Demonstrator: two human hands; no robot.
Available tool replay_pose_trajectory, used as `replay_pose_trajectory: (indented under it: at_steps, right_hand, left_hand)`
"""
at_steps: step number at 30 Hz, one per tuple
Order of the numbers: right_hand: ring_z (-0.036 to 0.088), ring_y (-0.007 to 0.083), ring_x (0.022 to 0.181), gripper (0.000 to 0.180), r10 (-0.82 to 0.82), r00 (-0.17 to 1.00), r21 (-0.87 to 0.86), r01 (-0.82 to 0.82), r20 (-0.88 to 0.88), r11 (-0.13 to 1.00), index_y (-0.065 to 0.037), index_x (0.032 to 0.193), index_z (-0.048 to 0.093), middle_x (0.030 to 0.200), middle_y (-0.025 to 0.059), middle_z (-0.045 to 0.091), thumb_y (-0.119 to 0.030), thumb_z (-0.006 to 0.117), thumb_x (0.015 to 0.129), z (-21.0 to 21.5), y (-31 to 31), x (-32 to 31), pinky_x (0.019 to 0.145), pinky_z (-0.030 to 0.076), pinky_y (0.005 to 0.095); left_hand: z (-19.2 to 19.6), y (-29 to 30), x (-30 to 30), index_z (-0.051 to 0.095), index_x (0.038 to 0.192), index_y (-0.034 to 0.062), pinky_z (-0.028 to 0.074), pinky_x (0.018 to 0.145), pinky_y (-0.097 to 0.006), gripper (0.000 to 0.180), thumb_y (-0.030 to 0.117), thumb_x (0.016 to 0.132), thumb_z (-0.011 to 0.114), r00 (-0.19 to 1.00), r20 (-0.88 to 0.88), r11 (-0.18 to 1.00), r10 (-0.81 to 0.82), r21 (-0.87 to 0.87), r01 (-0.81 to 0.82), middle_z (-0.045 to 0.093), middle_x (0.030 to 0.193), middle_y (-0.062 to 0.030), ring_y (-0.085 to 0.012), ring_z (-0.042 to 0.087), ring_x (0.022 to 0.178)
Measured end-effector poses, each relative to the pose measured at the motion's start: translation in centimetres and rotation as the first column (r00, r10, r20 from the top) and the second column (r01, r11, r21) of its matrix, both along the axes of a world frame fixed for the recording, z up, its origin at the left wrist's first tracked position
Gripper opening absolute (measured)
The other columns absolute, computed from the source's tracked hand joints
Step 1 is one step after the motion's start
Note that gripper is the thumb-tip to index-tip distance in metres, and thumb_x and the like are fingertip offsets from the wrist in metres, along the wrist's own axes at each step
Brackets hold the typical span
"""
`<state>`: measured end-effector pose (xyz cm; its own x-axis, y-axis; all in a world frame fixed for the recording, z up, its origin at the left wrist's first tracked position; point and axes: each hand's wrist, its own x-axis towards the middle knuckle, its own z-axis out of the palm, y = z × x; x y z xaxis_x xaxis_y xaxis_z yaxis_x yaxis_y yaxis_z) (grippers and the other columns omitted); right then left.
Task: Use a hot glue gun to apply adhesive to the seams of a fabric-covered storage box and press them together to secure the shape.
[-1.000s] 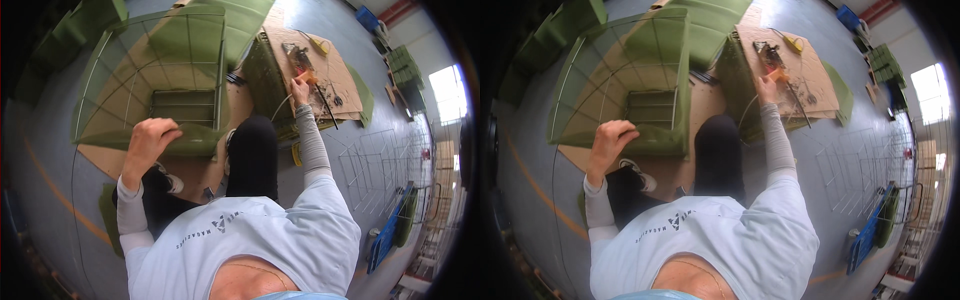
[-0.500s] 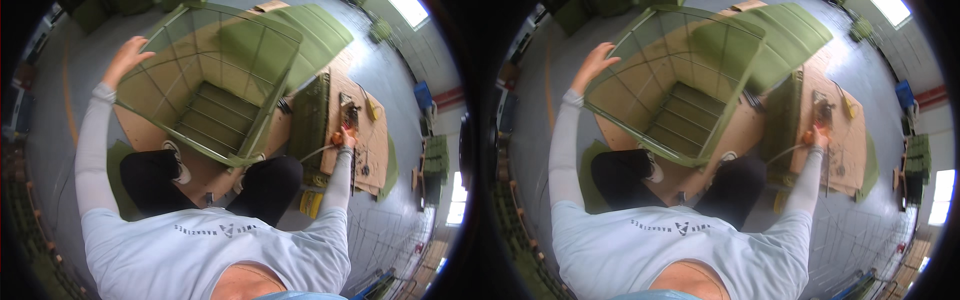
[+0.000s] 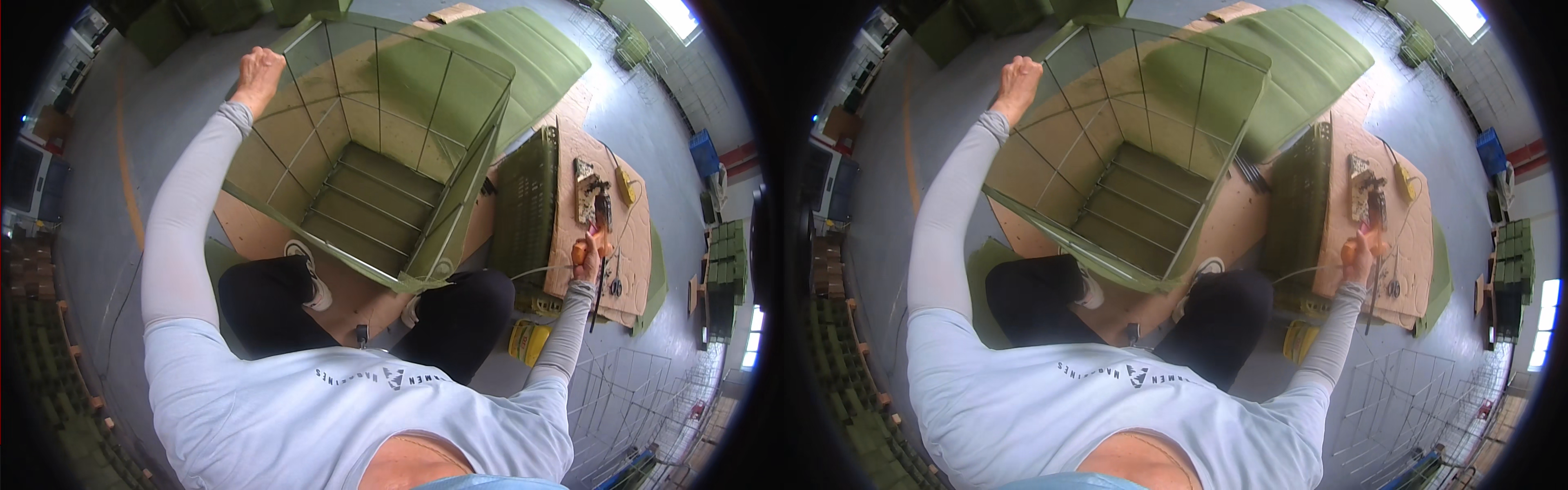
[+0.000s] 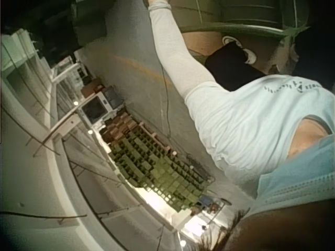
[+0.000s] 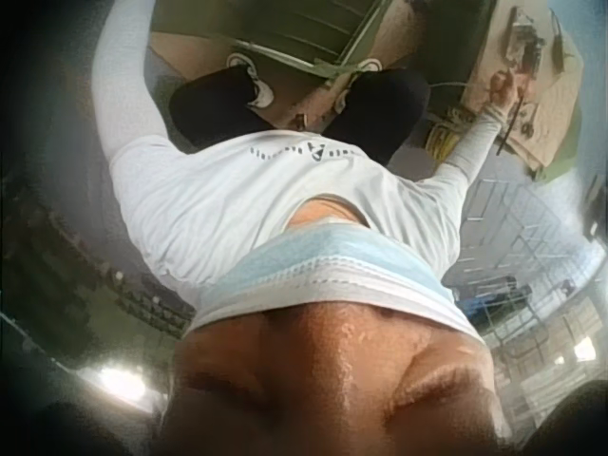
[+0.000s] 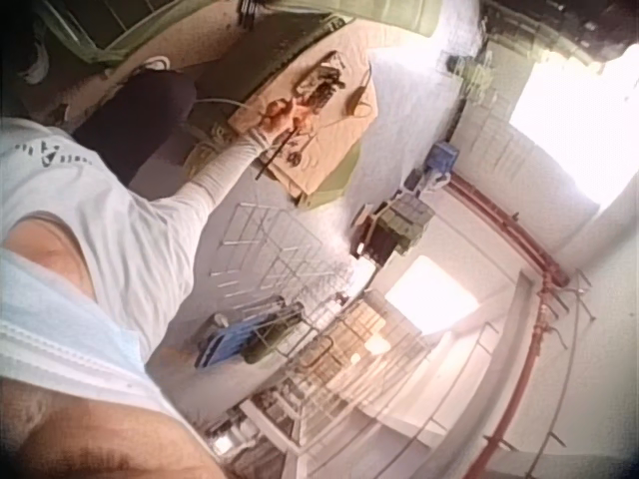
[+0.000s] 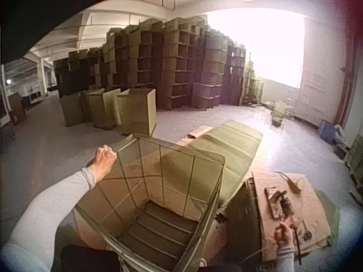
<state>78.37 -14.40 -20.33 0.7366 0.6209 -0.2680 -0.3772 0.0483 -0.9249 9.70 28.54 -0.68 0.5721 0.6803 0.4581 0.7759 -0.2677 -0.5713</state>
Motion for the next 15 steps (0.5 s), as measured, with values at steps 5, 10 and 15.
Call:
replay_pose_trajectory:
  at_steps: [5, 10, 15]
  right_hand:
    - [0.065, 0.0147, 0.074, 0.018, 0.127, 0.991, 0.162, -0.134, 0.052, 0.978, -0.007, 0.101, 0.062, 0.086, 0.0055, 0.068, -0.016, 0.071, 0.088, 6.1, 0.2, -4.7, 0.064, 0.054, 0.0282]
    - [0.064, 0.0188, 0.090, 0.044, 0.203, 0.960, 0.277, -0.252, 0.194, 0.927, -0.006, 0.132, 0.046, 0.109, 0.0104, 0.063, -0.020, 0.062, 0.094, 13.2, 3.0, -10.6, 0.070, 0.055, 0.0307]
    - [0.051, 0.0257, 0.120, 0.059, 0.442, 0.873, 0.430, -0.486, 0.205, 0.761, -0.005, 0.140, 0.039, 0.130, 0.0155, 0.050, -0.017, 0.062, 0.086, 17.6, 3.0, -18.3, 0.110, 0.039, 0.0429]
  left_hand:
    - [0.3, 3.0, 1.2, 0.067, 0.078, 0.0078, 0.056, 0.068, -0.037, 0.011, 0.000, 0.072, 0.064, 0.990, 0.013, 0.989, -0.141, 0.042, 0.140, 0.065, 0.080, -0.0113, -0.0280, 0.066, 0.083]
    - [1.2, 10.4, -5.1, 0.062, 0.068, 0.0061, 0.048, 0.055, -0.034, 0.009, 0.008, 0.076, 0.066, 0.983, 0.105, 0.986, 0.147, -0.088, -0.138, 0.062, 0.072, -0.0122, -0.0208, 0.064, 0.074]
    - [4.4, 6.7, -5.6, 0.066, 0.081, 0.0029, 0.050, 0.069, -0.043, 0.019, 0.021, 0.079, 0.072, 0.920, 0.333, 0.967, -0.205, -0.077, 0.243, 0.065, 0.079, -0.0158, -0.0315, 0.065, 0.083]
